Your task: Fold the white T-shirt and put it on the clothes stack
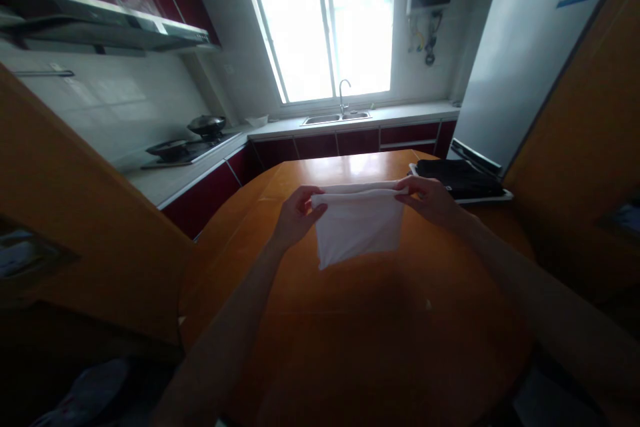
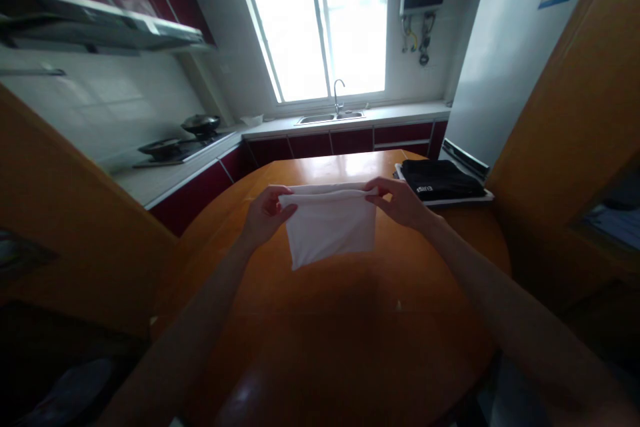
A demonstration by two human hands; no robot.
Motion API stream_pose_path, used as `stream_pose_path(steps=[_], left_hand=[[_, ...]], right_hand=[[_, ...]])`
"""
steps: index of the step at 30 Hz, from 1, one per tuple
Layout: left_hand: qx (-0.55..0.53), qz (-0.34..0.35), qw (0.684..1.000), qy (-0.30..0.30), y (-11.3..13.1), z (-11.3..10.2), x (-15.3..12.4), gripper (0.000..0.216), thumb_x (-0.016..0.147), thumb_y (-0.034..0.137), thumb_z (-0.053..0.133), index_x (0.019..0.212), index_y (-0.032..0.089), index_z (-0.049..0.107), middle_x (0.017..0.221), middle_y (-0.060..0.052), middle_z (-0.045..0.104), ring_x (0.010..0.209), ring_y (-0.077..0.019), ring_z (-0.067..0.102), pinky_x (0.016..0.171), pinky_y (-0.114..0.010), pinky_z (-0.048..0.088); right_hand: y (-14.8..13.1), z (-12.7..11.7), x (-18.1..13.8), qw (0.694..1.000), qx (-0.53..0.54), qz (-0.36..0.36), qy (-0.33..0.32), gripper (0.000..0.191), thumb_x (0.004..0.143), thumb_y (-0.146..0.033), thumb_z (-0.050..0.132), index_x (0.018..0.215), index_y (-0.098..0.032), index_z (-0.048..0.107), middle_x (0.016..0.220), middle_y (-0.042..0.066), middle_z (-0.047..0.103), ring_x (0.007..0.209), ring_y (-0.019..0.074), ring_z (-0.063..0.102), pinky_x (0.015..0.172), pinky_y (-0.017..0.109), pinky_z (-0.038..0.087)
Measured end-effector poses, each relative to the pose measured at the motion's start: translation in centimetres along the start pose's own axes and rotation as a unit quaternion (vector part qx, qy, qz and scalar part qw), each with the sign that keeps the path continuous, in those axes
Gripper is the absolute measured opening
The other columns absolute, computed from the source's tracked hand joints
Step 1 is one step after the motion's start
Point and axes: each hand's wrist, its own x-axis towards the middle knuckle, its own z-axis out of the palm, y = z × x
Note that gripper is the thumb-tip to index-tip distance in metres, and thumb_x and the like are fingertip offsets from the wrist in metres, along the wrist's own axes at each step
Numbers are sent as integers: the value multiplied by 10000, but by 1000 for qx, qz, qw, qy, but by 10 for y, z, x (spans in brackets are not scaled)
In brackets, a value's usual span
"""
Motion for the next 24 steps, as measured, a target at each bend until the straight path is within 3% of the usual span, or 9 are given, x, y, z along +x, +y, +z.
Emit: stream_pose_path(steps=[3, 9, 16, 24], left_hand=[[22, 9, 1000, -13, 4, 1, 0, 300, 764, 330, 849, 984, 225, 674, 982, -26, 665, 865, -142, 633, 795, -271, 527], [4, 6, 1000, 2, 22, -1, 1, 306, 718, 340, 883, 866, 214, 647, 835, -2, 625, 765, -138, 598, 710, -262, 507], [-20, -30, 999, -5, 35, -13, -8, 337, 723, 378, 879, 858, 214, 618, 818, 6, 616, 713, -127, 578, 627, -239, 495], [-30, -2, 998, 63, 43, 2, -16, 378, 719, 442, 882, 790, 210, 593, 772, 16, 603, 700, -117, 577, 611, -224, 493]], right_hand=[[-4, -9, -3, 1000, -5, -5, -24, 237, 867, -452, 699, 978, -242, 692, 802, 18, 674, 712, 175, 607, 664, 297, 493], [-21, -11, -4, 999, 6, 8, -49, 193, 838, -421, 722, 846, -235, 672, 762, 8, 647, 717, 173, 579, 672, 295, 463], [-34, -15, 2, 983, 157, 38, -83, 255, 762, -430, 791, 790, -231, 634, 773, -3, 616, 683, 150, 537, 641, 280, 463], [-36, -23, 8, 970, 209, 72, -104, 340, 699, -444, 839, 750, -217, 591, 709, -23, 551, 639, 125, 488, 583, 255, 435]])
